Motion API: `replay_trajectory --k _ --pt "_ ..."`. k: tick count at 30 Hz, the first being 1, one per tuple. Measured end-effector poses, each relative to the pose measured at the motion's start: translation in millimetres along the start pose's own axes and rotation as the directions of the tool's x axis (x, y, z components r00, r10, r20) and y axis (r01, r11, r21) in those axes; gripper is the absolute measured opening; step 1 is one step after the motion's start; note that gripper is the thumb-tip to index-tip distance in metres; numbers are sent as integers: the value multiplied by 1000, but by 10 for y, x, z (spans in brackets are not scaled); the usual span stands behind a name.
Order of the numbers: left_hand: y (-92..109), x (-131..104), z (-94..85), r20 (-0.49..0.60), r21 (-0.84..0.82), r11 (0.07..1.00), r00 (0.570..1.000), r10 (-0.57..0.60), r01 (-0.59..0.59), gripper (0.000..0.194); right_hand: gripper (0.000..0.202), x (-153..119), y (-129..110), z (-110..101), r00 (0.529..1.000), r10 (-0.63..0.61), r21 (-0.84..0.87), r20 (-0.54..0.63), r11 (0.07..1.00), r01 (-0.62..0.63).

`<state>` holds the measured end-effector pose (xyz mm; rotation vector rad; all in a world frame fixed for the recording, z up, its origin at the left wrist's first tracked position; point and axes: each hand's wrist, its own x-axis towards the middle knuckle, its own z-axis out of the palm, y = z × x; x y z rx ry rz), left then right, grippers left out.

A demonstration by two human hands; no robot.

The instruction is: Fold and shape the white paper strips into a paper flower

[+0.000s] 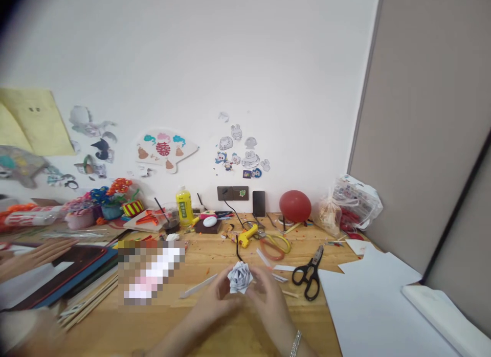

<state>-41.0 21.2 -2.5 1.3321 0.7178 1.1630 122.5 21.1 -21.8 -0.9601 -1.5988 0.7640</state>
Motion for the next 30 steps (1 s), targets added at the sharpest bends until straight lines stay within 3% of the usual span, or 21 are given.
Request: replay_trajectory --k 6,15,22,30 --pt "-46 11 10 -48 111 993 998 38 -32 57 39 -41 156 15 999 26 -26 21 999 -25" --pt "-131 36 -23 -38 47 999 999 24 -22 53 51 -42 313 12 992 80 -12 97 997 -80" --pt "-161 26 -7 35 19 1000 999 0 -1 54 46 -17 298 23 994 75 -6 82 997 -74" --pt "-233 31 -17 8 50 999 1000 -6 5 53 44 -20 286 26 995 88 27 47 996 -90"
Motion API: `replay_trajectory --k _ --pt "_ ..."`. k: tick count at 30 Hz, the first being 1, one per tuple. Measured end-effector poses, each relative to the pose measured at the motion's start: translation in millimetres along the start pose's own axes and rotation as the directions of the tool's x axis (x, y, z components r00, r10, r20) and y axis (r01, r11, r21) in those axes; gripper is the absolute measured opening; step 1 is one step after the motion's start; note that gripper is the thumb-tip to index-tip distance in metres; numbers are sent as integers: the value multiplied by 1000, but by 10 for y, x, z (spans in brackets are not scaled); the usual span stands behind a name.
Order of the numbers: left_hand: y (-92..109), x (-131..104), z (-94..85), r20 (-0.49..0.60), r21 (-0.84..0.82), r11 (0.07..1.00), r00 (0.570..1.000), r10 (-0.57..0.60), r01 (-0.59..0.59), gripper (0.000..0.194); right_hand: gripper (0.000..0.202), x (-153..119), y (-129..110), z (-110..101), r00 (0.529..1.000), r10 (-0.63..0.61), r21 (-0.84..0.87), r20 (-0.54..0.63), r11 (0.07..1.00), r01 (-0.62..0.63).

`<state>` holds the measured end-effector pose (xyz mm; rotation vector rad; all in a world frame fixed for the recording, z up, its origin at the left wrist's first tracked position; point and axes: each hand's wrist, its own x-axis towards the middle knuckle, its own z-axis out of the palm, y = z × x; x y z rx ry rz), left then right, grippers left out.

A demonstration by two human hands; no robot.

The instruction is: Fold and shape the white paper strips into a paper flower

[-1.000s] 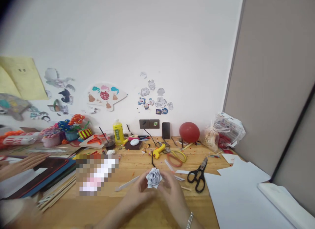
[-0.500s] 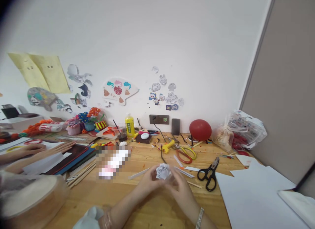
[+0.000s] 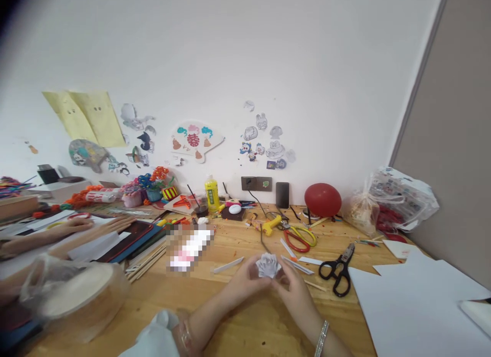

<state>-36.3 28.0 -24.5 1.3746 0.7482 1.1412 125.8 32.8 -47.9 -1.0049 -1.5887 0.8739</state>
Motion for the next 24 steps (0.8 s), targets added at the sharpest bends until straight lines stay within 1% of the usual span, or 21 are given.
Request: replay_trajectory --k 5,8,11,18,21,24 --pt "16 -5 35 -22 24 999 999 -28 29 59 45 2 55 -14 1000 18 7 -8 1000 -18" --pt "51 -16 69 -44 33 999 998 -40 42 63 48 9 112 -26 999 45 22 21 999 -45" --pt "71 -20 92 -57 32 998 997 -46 48 66 49 15 151 -24 998 53 49 15 997 -54" --pt "50 -6 87 -71 64 997 997 -26 31 58 50 15 81 -19 995 100 111 23 989 -102" --pt "67 -6 86 -65 83 996 998 -9 14 48 47 9 47 -10 996 81 125 25 989 -84" --pt "95 -10 76 -75 118 993 997 21 -12 46 44 0 34 2 998 62 89 1 994 -62"
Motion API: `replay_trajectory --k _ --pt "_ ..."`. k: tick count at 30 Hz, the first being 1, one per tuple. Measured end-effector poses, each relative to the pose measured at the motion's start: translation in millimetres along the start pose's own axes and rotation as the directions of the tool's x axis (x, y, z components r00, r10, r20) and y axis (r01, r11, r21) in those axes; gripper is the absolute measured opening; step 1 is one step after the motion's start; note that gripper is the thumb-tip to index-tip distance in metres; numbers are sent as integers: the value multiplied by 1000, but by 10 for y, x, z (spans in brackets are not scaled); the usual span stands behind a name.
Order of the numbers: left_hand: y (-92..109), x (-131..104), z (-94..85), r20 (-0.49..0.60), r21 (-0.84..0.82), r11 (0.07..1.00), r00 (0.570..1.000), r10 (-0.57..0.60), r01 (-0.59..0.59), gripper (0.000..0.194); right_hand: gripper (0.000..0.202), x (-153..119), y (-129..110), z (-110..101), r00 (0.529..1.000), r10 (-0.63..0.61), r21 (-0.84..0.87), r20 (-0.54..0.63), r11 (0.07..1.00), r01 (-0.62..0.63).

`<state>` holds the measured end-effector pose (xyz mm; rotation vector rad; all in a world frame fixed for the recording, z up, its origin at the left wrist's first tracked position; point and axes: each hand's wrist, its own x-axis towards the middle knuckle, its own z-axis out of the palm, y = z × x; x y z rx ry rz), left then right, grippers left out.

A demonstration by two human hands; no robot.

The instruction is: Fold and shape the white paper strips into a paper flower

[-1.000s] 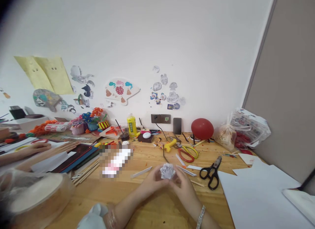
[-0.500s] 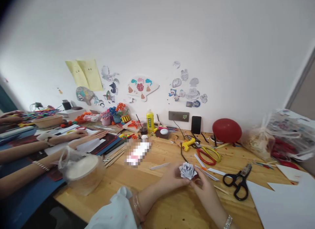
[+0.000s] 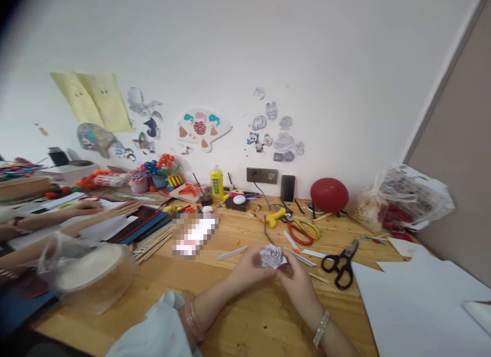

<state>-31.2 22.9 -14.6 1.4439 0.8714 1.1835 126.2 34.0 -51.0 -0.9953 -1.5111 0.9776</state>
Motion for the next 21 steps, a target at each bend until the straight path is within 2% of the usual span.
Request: replay_trajectory --k 7,13,16,21 --pt "90 -23 -27 -1 112 993 999 40 -39 38 43 -54 -109 12 996 -80 -82 -32 994 77" --pt "177 -39 -21 -18 232 970 997 74 -68 44 40 -27 -188 3 992 -113 -94 60 988 119" --pt "209 -38 -41 -53 321 943 992 115 -92 42 42 -19 -266 -28 988 -141 -84 60 986 145" --pt "234 -68 -53 -18 447 883 985 171 -145 35 26 -46 -408 -52 988 -153 -22 38 988 154"
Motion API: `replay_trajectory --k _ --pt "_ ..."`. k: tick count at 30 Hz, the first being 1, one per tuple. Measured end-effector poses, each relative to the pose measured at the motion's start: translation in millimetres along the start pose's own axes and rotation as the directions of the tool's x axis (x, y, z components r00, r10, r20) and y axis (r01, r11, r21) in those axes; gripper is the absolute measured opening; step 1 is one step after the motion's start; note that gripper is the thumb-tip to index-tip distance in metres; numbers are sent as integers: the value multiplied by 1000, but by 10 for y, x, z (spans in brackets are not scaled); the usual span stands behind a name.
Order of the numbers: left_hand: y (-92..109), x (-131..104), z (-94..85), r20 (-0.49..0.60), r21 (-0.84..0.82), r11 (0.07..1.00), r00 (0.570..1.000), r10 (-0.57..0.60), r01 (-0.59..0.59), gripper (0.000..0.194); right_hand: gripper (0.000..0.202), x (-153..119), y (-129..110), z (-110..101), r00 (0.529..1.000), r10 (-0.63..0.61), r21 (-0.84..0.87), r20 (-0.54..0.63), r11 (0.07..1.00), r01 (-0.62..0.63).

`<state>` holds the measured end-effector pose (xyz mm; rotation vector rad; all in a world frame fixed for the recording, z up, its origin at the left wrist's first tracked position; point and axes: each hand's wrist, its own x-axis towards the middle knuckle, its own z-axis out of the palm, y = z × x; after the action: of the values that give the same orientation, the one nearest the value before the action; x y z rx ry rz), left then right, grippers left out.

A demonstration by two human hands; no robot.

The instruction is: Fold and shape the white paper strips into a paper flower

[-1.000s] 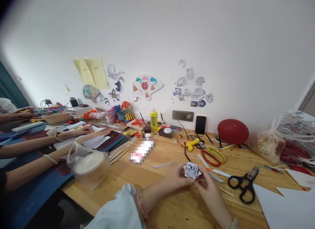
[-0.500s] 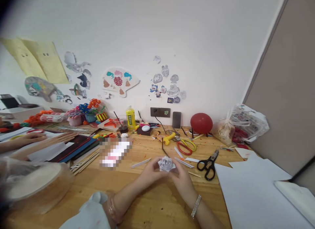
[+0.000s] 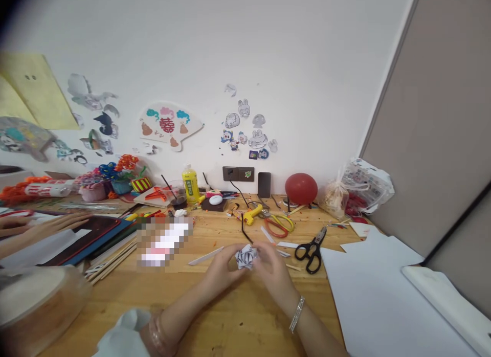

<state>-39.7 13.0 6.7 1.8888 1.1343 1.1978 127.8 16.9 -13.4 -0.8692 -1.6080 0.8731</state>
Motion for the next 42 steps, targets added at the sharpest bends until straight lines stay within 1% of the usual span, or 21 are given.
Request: replay_trajectory --k 3,10,15,21,24,26,28,30,32,35,39,42 --pt "15 -25 22 29 41 999 999 31 -32 37 19 4 -17 24 999 12 17 -43 1000 -11" --pt "-16 -33 103 38 62 997 998 48 -50 48 21 19 -21 40 997 5 -7 -74 1000 -5" --pt "-42 -29 110 57 63 996 997 54 -58 45 24 30 -67 20 998 14 -27 -64 1000 -16" --pt "-46 -23 95 62 77 994 996 68 -73 42 26 51 -77 2 996 14 -44 -88 999 -17" --pt "-54 -21 108 40 99 992 996 80 -83 40 18 36 -97 6 993 -12 -82 -121 997 2" --pt "-57 -23 118 22 115 989 995 94 -96 37 11 19 -123 15 990 -59 -149 -125 988 40" --pt "-58 -25 125 3 131 985 994 109 -109 34 7 5 -144 26 987 -122 -240 -105 966 94" --pt "-63 -25 129 -23 149 982 992 120 -116 31 8 -5 -152 42 982 -170 -320 -84 938 135" --pt "-78 -22 135 -49 168 978 990 130 -120 29 9 -13 -149 64 979 -191 -359 -75 921 152" --pt "-117 -13 152 -90 192 974 986 141 -121 29 12 -35 -151 110 975 -209 -383 -76 909 165" --pt "-151 -10 172 -159 211 972 978 137 -102 39 19 -88 -208 180 969 -240 -411 -58 890 196" --pt "-139 -20 169 -170 213 973 977 127 -90 34 25 -135 -264 223 960 -281 -453 -6 856 248"
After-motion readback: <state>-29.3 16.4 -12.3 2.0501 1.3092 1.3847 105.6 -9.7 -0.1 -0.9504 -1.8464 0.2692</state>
